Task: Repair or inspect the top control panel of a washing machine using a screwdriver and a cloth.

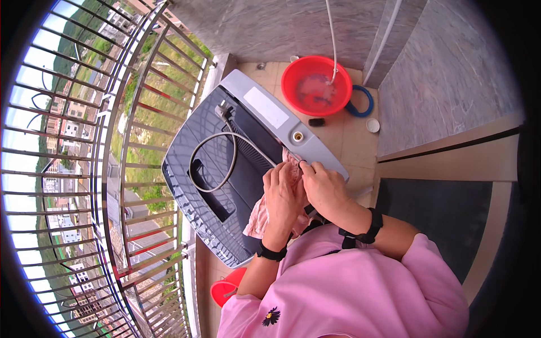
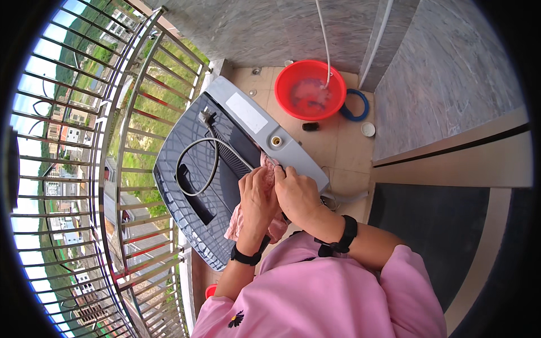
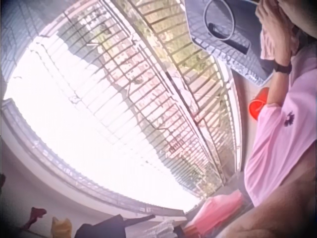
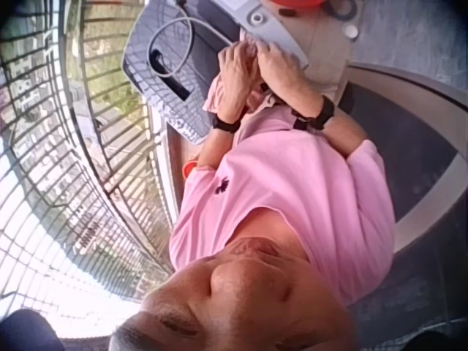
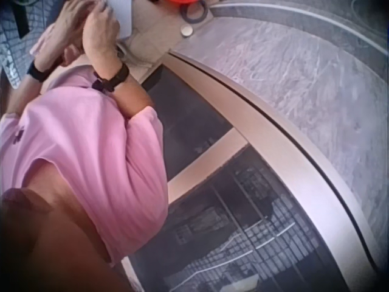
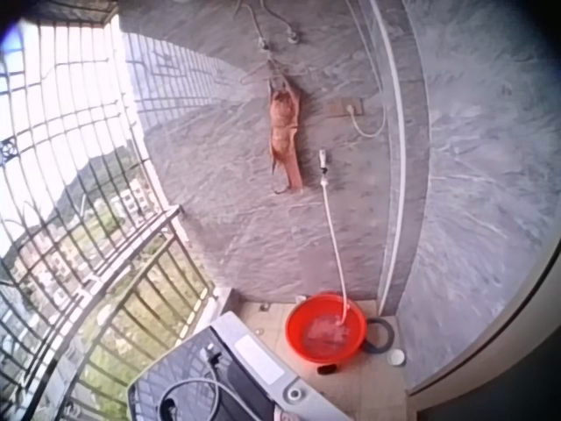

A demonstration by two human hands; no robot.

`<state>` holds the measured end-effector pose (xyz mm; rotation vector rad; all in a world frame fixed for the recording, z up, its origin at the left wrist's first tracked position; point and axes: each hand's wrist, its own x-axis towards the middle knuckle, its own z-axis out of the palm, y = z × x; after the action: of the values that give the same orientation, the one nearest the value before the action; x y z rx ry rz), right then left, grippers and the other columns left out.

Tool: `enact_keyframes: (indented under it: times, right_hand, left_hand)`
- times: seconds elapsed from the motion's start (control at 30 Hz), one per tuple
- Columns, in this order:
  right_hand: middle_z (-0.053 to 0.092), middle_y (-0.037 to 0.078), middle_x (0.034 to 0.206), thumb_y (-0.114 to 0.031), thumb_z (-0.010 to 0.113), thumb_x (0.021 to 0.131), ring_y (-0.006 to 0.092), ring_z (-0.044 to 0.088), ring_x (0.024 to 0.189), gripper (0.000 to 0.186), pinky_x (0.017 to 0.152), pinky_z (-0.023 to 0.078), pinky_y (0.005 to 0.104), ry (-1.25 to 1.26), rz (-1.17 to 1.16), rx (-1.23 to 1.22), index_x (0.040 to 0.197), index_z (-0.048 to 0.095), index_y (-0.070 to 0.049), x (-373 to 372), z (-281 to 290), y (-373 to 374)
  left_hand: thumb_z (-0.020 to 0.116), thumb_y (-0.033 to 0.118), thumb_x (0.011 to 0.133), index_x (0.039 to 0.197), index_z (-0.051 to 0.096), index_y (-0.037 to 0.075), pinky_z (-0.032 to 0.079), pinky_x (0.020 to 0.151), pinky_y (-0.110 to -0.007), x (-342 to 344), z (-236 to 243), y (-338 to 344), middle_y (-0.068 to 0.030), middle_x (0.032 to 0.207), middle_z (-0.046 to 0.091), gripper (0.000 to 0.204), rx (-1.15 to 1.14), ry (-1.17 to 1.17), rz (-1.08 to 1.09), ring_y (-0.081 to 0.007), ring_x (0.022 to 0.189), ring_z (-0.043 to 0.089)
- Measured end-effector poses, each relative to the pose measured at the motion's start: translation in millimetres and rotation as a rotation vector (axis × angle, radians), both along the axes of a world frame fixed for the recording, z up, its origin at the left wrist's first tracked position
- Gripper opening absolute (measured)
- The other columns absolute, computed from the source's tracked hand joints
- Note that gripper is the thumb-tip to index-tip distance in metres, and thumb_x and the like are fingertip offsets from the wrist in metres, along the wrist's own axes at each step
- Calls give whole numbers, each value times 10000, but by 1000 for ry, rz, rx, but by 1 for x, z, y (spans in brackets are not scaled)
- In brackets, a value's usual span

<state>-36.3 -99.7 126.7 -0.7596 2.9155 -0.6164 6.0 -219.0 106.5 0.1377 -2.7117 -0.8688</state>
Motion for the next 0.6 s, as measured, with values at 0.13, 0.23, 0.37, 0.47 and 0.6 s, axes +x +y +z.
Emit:
enact_keyframes:
  times: [0.13, 0.23, 0.37, 0.47, 0.6]
  right_hand:
    - [608, 114, 833, -117, 564, 836, 288, 633, 663, 255, 576, 523, 380, 24, -6, -105, 1070, 595, -19, -8, -7, -7]
    - [602, 117, 833, -108, 558, 822, 285, 637, 665, 266, 570, 525, 378, 66, 16, -166, 1067, 594, -11, -14, -15, -14]
    - [596, 120, 843, -107, 559, 796, 281, 641, 657, 308, 559, 527, 364, 131, 39, -70, 1089, 580, -15, -23, -13, -33]
    - [596, 128, 839, -110, 561, 793, 278, 642, 640, 300, 550, 528, 350, 120, 67, -55, 1075, 571, -9, -35, -14, -42]
    - [609, 148, 805, -138, 575, 803, 243, 652, 636, 172, 532, 538, 313, 235, 91, -13, 928, 570, -20, -62, -30, -72]
  left_hand:
    - [664, 99, 725, 1189, 517, 11, 385, 941, -431, 0, 0, -6, -150, 1173, 548, 494, -71, -21, -7, -357, 1074, 471]
    - [664, 97, 725, 1217, 502, 7, 367, 964, -433, -4, -3, -10, -154, 1213, 523, 525, -33, -50, -19, -363, 1104, 452]
    - [686, 135, 709, 1260, 458, -5, 359, 976, -440, -5, -9, -15, -185, 1289, 456, 612, -60, -3, 36, -377, 1133, 428]
    - [711, 153, 706, 1300, 414, 5, 337, 997, -449, 0, 3, -15, -194, 1300, 434, 680, -11, -6, 57, -373, 1176, 398]
    - [742, 178, 684, 1317, 393, 15, 314, 1014, -458, 15, 9, -24, -184, 1311, 427, 741, -31, -48, 45, -376, 1197, 375]
